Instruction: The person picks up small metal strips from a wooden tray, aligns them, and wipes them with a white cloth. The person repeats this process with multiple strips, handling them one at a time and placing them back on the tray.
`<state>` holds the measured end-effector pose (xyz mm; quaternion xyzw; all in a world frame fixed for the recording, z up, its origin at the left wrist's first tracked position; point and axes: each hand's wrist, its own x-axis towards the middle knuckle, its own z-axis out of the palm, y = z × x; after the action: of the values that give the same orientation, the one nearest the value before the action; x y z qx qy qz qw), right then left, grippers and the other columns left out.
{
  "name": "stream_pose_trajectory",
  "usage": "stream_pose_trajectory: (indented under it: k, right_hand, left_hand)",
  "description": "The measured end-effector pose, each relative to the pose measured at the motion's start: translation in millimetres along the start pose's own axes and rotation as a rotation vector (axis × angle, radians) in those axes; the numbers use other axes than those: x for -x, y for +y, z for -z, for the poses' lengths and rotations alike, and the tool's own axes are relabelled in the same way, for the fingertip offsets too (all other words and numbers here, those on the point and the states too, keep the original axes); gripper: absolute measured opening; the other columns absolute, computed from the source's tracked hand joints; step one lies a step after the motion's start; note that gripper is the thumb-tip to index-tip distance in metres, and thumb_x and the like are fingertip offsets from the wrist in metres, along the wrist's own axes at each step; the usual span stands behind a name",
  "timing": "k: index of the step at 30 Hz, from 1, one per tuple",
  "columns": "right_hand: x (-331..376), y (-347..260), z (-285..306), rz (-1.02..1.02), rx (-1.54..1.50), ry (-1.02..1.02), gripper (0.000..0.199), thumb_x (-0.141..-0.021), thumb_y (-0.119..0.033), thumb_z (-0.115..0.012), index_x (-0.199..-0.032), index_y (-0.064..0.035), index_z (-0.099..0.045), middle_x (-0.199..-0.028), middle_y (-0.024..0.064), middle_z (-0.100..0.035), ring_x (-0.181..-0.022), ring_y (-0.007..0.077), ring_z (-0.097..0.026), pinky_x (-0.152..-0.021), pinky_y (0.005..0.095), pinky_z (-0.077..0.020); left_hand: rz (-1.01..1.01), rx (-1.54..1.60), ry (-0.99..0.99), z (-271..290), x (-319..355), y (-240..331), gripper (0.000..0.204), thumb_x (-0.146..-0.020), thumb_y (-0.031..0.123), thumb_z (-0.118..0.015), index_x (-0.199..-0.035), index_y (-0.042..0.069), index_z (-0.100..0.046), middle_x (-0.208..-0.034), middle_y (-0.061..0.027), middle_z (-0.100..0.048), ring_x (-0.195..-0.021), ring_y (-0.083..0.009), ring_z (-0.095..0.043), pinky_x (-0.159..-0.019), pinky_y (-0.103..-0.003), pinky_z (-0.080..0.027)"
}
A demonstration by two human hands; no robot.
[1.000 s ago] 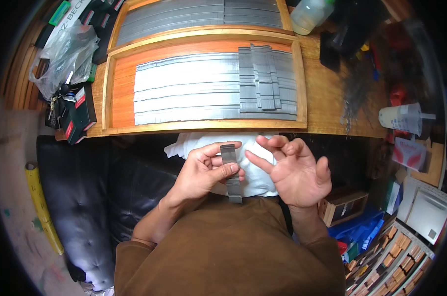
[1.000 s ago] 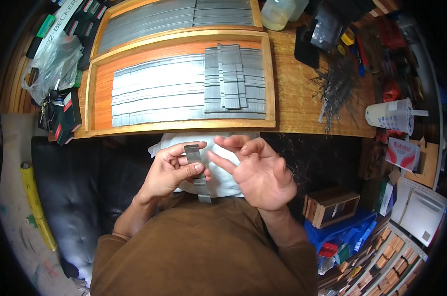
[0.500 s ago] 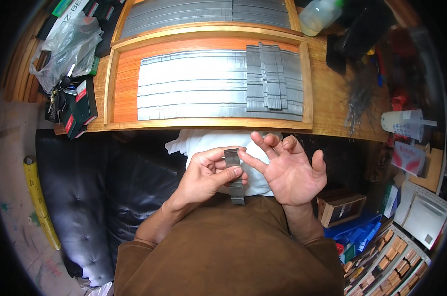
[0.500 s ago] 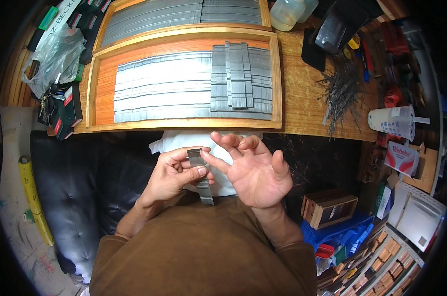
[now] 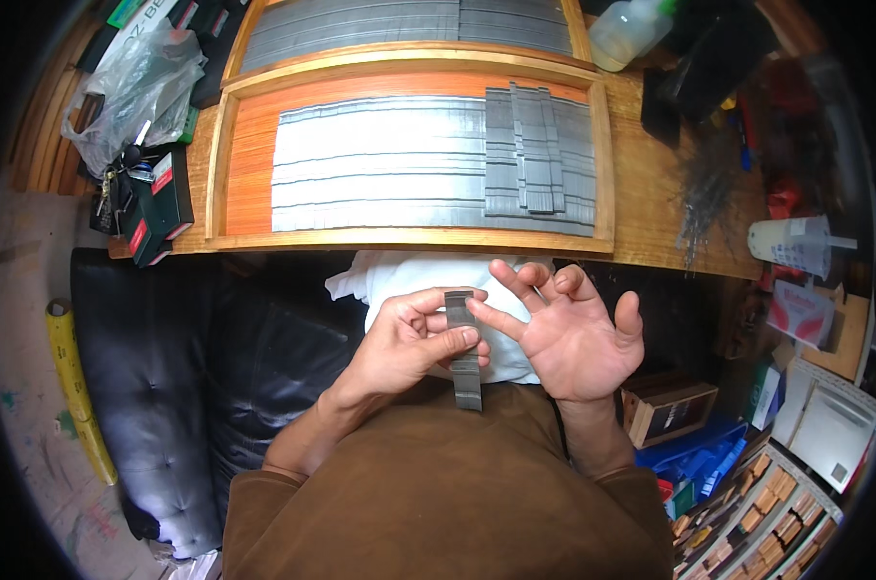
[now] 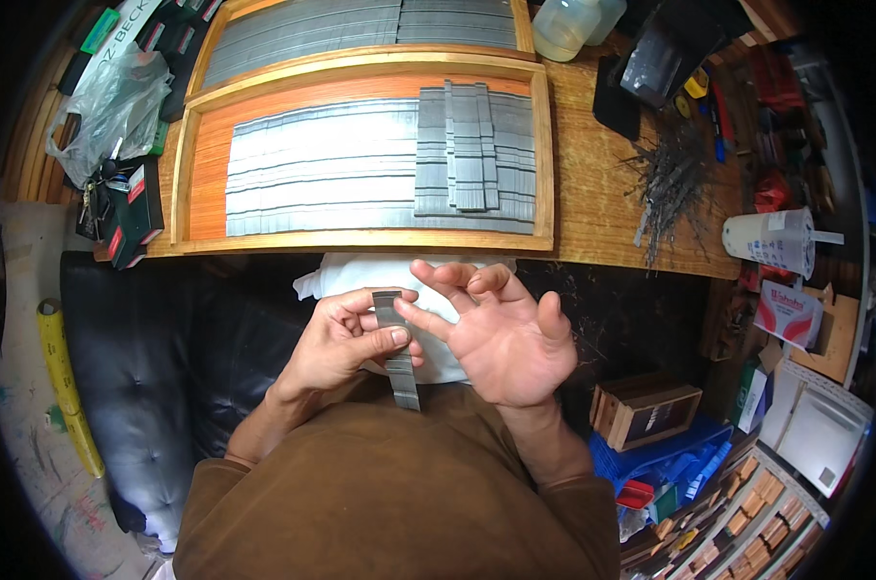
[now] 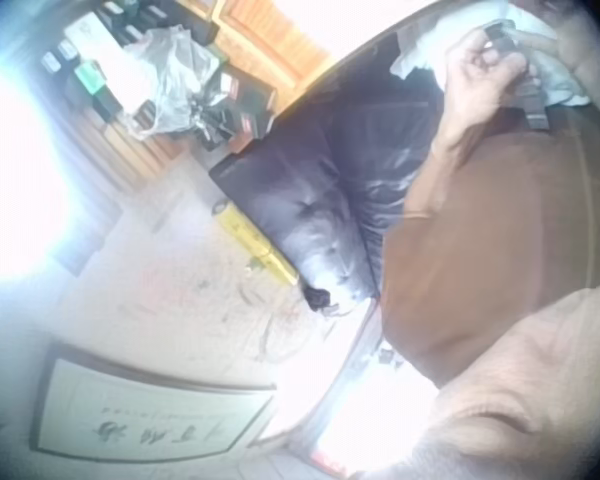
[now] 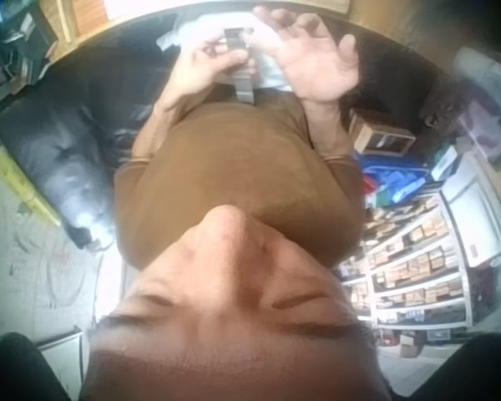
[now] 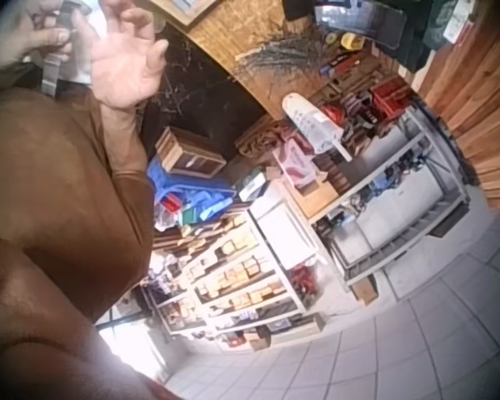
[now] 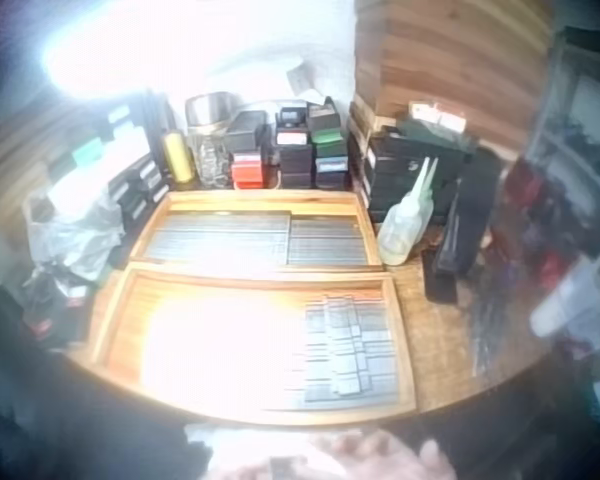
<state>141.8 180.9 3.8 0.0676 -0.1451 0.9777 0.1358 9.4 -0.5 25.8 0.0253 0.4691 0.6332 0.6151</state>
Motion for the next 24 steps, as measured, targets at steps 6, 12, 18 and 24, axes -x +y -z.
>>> stream_pose_trajectory:
  k: [6, 12, 18, 24]
  right_hand:
    - [-0.7, -2.6, -1.8, 0.004, 0.006, -0.004, 0.063, -0.106, -0.058, -0.051, -0.135, -0.0026, -0.058, -0.154, 0.0231, -0.05, -0.159, 0.0449, -0.021, -0.123, 0.0784, -0.0045]
    - [2.5, -5.5, -4.5, -0.001, 0.037, 0.059, 0.062, -0.105, -0.06, -0.052, -0.132, -0.0051, -0.062, -0.151, 0.0212, -0.052, -0.159, 0.0448, -0.022, -0.123, 0.0793, -0.0006]
    - [-0.4, -2.2, -3.1, -0.017, 0.01, 0.041, 0.063, -0.106, -0.059, -0.05, -0.134, -0.0037, -0.061, -0.152, 0.0222, -0.051, -0.159, 0.0449, -0.022, -0.123, 0.0791, -0.003]
    - [-0.8, -5.0, -0.3, 0.008, 0.01, 0.006, 0.064, -0.108, -0.058, -0.046, -0.136, -0.0014, -0.058, -0.155, 0.0247, -0.05, -0.159, 0.0453, -0.021, -0.123, 0.0786, -0.0065]
  left_hand:
    - [0.014, 0.006, 0.038, -0.9, 1.5, 3.3, 0.038, -0.101, 0.001, -0.07, -0.137, -0.001, -0.062, -0.101, -0.0118, -0.078, -0.092, -0.0194, -0.077, -0.081, -0.032, -0.064]
    - [-0.01, -0.008, 0.053, -2.1, -0.3, 0.0, 0.039, -0.1, 0.0, -0.071, -0.138, -0.001, -0.062, -0.1, -0.013, -0.078, -0.091, -0.0205, -0.077, -0.081, -0.034, -0.064]
    - [-0.016, 0.011, 0.008, -3.1, -2.3, -3.6, 0.037, -0.101, 0.001, -0.07, -0.137, -0.001, -0.063, -0.1, -0.0129, -0.078, -0.09, -0.0201, -0.077, -0.081, -0.033, -0.064]
    - [-0.012, -0.013, 0.036, 2.2, -1.1, -3.4, 0.035, -0.101, 0.0, -0.069, -0.136, -0.002, -0.063, -0.099, -0.0131, -0.078, -0.089, -0.0199, -0.077, -0.081, -0.032, -0.063]
